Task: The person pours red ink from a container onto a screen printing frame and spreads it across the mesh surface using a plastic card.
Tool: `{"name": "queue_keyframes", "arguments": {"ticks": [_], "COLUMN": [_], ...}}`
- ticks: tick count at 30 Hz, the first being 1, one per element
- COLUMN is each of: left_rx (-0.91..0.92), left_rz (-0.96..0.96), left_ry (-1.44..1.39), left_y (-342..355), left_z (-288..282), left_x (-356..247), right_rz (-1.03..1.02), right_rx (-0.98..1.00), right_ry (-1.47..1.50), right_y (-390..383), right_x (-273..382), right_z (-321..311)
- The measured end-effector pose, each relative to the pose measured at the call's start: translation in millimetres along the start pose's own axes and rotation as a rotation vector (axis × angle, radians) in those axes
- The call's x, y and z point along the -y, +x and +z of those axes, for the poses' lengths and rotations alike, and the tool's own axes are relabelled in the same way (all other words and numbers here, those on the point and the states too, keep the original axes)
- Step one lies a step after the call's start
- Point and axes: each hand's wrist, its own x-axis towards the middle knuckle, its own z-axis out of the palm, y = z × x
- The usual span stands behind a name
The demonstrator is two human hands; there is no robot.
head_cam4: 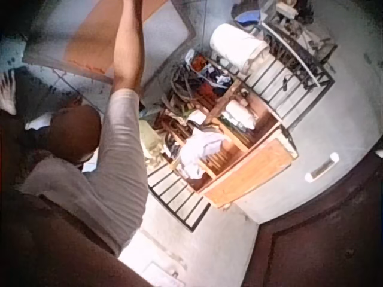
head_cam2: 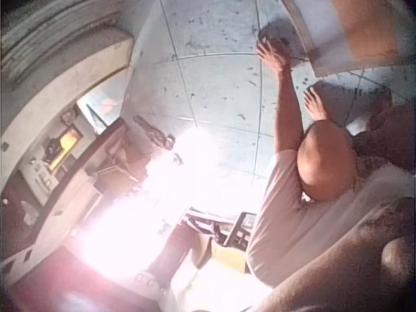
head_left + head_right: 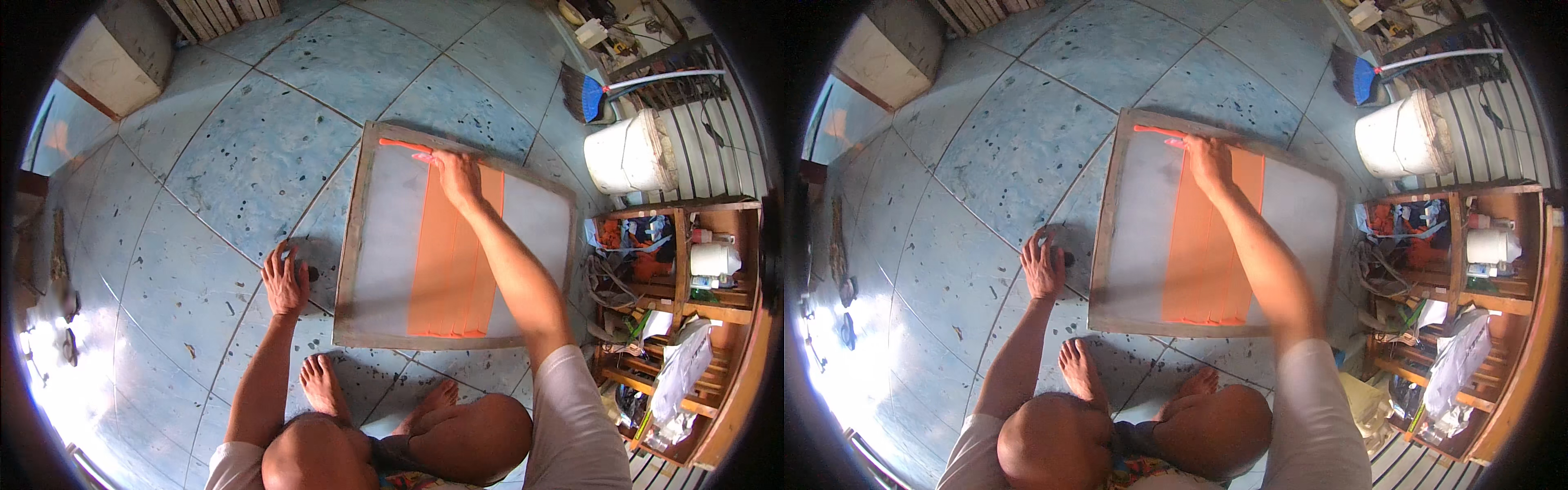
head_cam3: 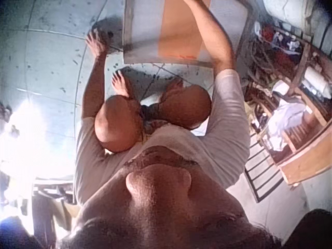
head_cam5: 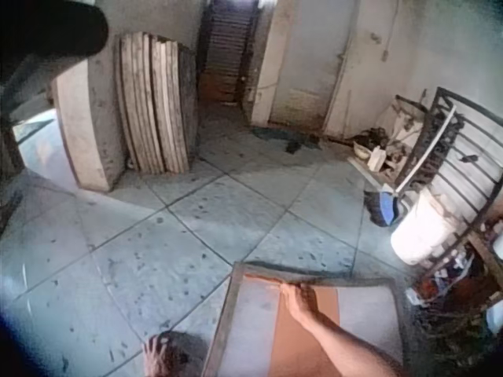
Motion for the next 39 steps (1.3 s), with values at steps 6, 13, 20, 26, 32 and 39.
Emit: {"name": "queue_keyframes", "arguments": {"ticks": [6, 13, 20, 26, 32, 39], "left_rx": [-0.010, 0.020, 0.019, 0.026, 0.037, -0.008], "left_rz": [0.015, -0.001, 0.001, -0.023, -0.035, 0.003], "left_ry": [-0.015, -0.032, -0.049, -0.027, -0.012, -0.036], "left_y": [2.5, 1.9, 5.4, 2.9, 0.6, 8.6], "left_z": [1.5, -0.8, -2.2, -4.1, 2.0, -2.8], "left_x": [-5.0, -4.3, -5.8, -7.3, -10.6, -7.8], "right_rz": [0.059, 0.081, 0.004, 0.022, 0.098, 0.023], "right_rx": [0.152, 0.206, 0.227, 0.356, 0.298, 0.256], "right_ry": [-0.055, -0.104, -0.161, -0.245, -0.208, -0.220], "right_y": [52.8, 59.7, 61.9, 61.5, 45.3, 32.8], "right_x": [-27.0, -21.9, -19.7, -12.6, -13.9, -2.7], "right_z": [31.6, 38.0, 40.3, 43.4, 45.6, 40.7]}}
